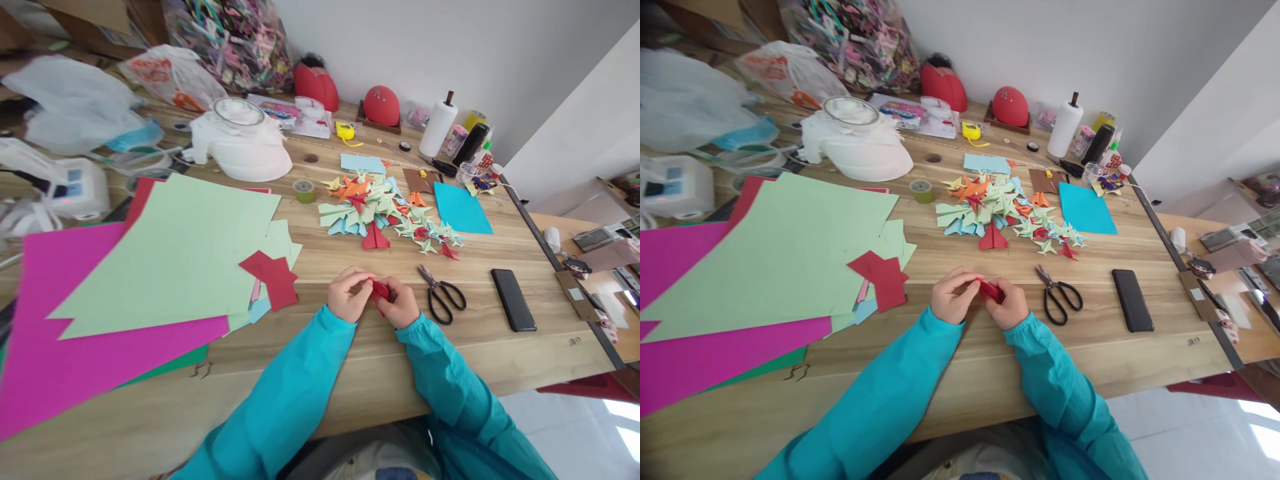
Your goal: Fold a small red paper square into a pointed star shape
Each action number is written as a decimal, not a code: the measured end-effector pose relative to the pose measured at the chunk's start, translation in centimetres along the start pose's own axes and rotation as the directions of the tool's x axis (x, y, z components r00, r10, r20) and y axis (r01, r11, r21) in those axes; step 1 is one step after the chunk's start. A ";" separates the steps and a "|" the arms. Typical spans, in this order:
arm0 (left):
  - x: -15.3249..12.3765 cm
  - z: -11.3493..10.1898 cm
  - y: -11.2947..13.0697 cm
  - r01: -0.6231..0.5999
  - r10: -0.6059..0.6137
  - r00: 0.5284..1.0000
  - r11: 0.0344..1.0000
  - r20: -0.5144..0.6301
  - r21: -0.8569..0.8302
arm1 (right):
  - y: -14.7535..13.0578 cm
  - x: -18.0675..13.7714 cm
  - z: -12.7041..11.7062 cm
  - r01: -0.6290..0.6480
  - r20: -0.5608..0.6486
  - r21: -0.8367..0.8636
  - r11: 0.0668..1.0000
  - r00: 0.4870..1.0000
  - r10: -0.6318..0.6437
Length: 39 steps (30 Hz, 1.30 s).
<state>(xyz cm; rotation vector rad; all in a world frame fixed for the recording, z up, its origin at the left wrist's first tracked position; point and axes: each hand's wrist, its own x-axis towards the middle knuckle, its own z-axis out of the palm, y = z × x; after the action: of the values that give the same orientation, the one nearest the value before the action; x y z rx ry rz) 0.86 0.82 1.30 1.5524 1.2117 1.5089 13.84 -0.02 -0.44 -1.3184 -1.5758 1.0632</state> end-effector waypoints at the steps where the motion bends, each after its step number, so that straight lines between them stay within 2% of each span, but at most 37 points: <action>1: 0.0 0.0 0.0 0.012 -0.012 1.000 1.000 -0.005 -0.020 | -0.1 0.0 0.0 -0.017 -0.001 0.013 1.000 1.000 0.017; 5: 0.4 -0.3 0.3 0.101 -0.105 0.994 0.980 -0.014 -0.174 | -0.5 0.4 -0.2 -0.092 0.021 0.174 0.981 0.996 0.089; 9: 0.6 -0.2 0.3 0.233 -0.202 0.971 0.920 0.128 -0.314 | -0.8 0.8 -0.7 -0.187 0.082 0.392 0.901 0.982 0.168; 13: 0.6 0.0 0.2 0.324 -0.253 0.940 0.872 0.228 -0.368 | -0.9 0.8 -0.9 -0.212 0.120 0.470 0.857 0.977 0.176; 16: 0.6 0.0 0.3 0.323 -0.260 0.940 0.885 0.219 -0.336 | -1.2 0.6 -0.8 -0.218 0.143 0.446 0.868 0.975 0.171; 20: 0.7 0.0 0.3 0.301 -0.247 0.947 0.903 0.203 -0.305 | -1.1 0.4 -0.6 -0.170 0.126 0.325 0.930 0.983 0.136; 25: 0.7 0.2 -0.2 0.250 -0.223 0.966 0.936 0.133 -0.247 | -0.9 0.4 -0.4 -0.135 0.148 0.221 0.966 0.984 0.104; 29: 0.6 0.2 -0.5 0.207 -0.197 0.978 0.963 0.074 -0.172 | -1.0 0.4 -0.4 -0.150 0.177 0.210 0.966 0.978 0.113; 32: 0.7 0.0 -0.3 0.212 -0.208 0.977 0.960 0.041 -0.182 | -0.9 0.4 -0.4 -0.169 0.183 0.212 0.962 0.974 0.131; 35: 0.7 -0.1 0.0 0.254 -0.247 0.967 0.934 0.058 -0.252 | -0.8 0.5 -0.5 -0.197 0.161 0.247 0.949 0.974 0.160; 39: 0.7 -0.1 0.0 0.206 -0.182 0.977 0.936 0.108 -0.284 | -0.9 0.6 -0.6 -0.217 0.167 0.283 0.934 0.970 0.175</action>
<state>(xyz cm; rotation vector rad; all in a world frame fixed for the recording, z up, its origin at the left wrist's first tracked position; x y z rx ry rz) 0.64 1.49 1.59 1.2462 1.0100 1.4095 14.07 0.56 0.61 -1.2313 -1.3326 1.4848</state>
